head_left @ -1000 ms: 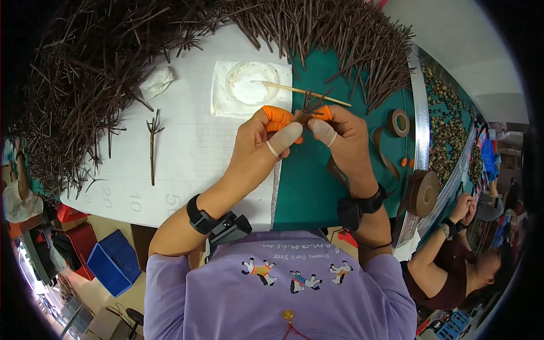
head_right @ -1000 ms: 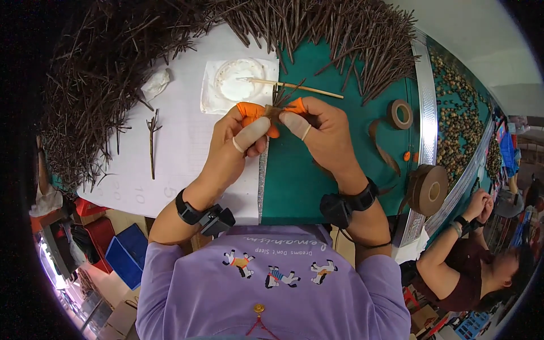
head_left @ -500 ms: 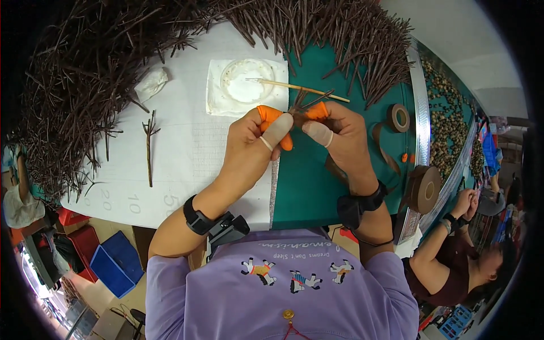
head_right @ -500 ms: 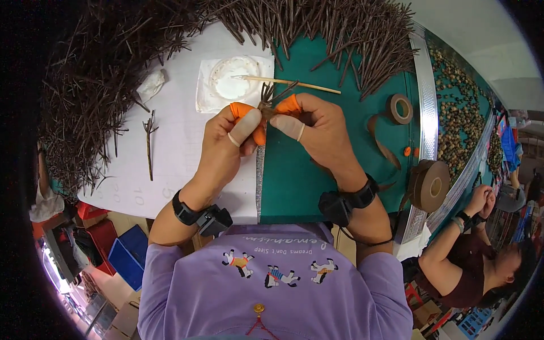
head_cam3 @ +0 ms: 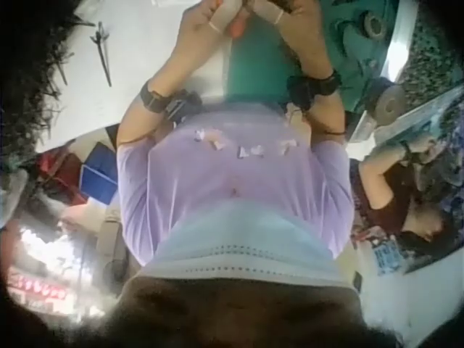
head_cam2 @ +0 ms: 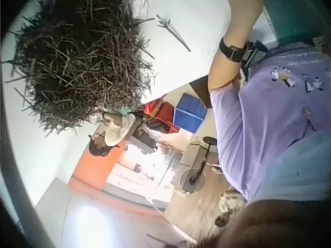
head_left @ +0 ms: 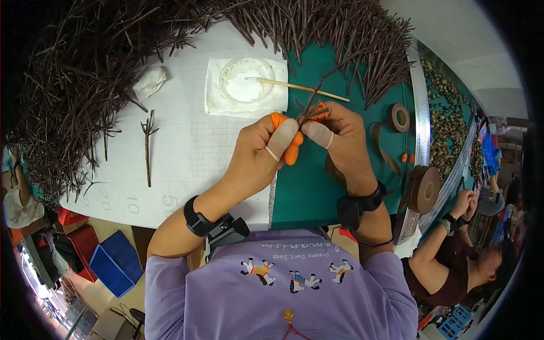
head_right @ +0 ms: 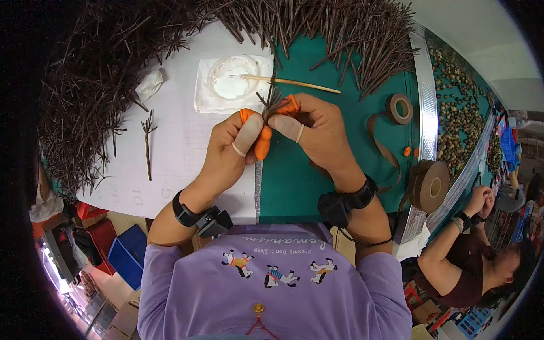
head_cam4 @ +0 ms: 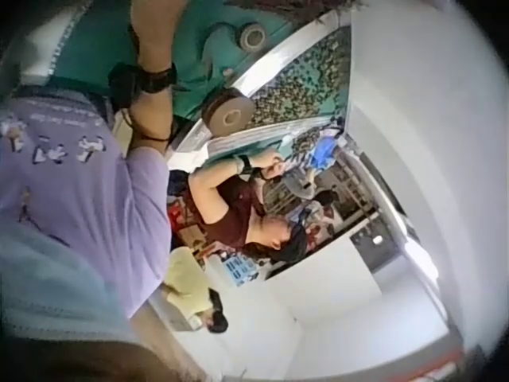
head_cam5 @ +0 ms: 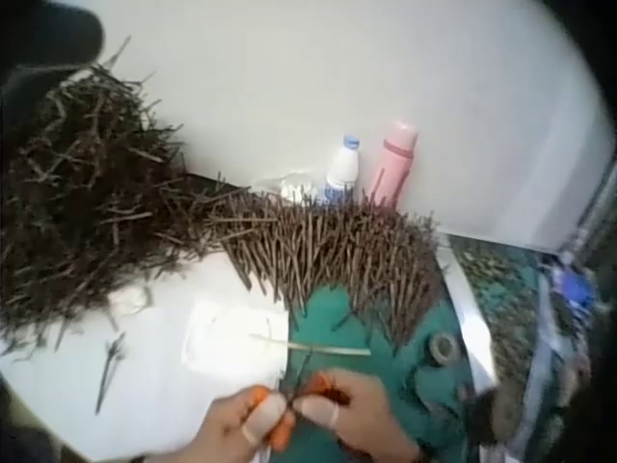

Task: The person picks up a bundle of twigs, applies glue to the base using a stick, and wraps floral tape around them to secure the bundle before setting it aside.

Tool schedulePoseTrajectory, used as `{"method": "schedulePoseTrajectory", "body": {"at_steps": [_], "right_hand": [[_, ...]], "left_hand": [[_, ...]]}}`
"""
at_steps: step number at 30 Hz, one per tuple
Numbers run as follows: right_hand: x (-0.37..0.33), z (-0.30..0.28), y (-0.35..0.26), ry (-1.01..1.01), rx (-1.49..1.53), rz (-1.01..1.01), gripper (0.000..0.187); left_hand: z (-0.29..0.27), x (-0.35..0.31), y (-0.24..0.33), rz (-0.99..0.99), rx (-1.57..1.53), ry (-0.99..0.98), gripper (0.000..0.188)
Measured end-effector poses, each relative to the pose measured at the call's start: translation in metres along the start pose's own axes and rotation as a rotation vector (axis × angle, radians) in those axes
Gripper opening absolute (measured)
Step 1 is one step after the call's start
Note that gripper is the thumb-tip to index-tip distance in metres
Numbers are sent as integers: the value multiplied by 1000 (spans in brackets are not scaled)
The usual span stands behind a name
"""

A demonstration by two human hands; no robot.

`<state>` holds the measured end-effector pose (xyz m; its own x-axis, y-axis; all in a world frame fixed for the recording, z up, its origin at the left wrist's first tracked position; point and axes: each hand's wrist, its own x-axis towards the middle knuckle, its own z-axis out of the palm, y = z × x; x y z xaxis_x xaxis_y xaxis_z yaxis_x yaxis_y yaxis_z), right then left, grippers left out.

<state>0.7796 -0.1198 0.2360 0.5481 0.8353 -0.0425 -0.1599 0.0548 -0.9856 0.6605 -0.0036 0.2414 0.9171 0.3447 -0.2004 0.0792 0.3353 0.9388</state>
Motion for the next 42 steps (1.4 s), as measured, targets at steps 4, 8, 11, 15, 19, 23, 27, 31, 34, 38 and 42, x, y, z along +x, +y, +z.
{"method": "schedulePoseTrajectory", "body": {"at_steps": [4, 8, 11, 15, 19, 23, 27, 31, 34, 38, 42], "right_hand": [[-1, 5, -4, 27, 85, 13, 23], [-3, 3, -6, -73, 265, 104, 26], [-4, 0, 2, -98, 379, 157, 27], [-2, 3, 5, -33, 430, 187, 21], [1, 5, 8, 21, 356, 175, 17], [0, 3, 4, 32, 310, 168, 23], [1, 12, -3, 108, 81, 39, 24], [0, -1, -12, -31, -22, 67, 21], [0, -4, -19, -102, -59, 124, 18], [-2, 1, -22, -47, -109, 130, 15], [-3, 9, -17, 13, -42, 47, 18]], "left_hand": [[-4, 1, 2, -85, -117, -175, 31], [-8, 0, -1, -251, -384, -316, 34], [-10, 1, -1, -371, -557, -373, 34], [-6, 3, 2, -410, -523, -273, 28], [9, 2, -1, -87, -122, 80, 19], [9, -1, -6, 248, 62, 219, 14], [-3, 1, 1, 140, 126, 131, 14], [-9, 4, 10, 11, -7, 65, 14], [-10, 4, 11, -39, -85, 90, 14], [-9, 2, 10, 12, -85, 105, 14], [-7, 1, 8, 11, -143, 129, 15]]}}
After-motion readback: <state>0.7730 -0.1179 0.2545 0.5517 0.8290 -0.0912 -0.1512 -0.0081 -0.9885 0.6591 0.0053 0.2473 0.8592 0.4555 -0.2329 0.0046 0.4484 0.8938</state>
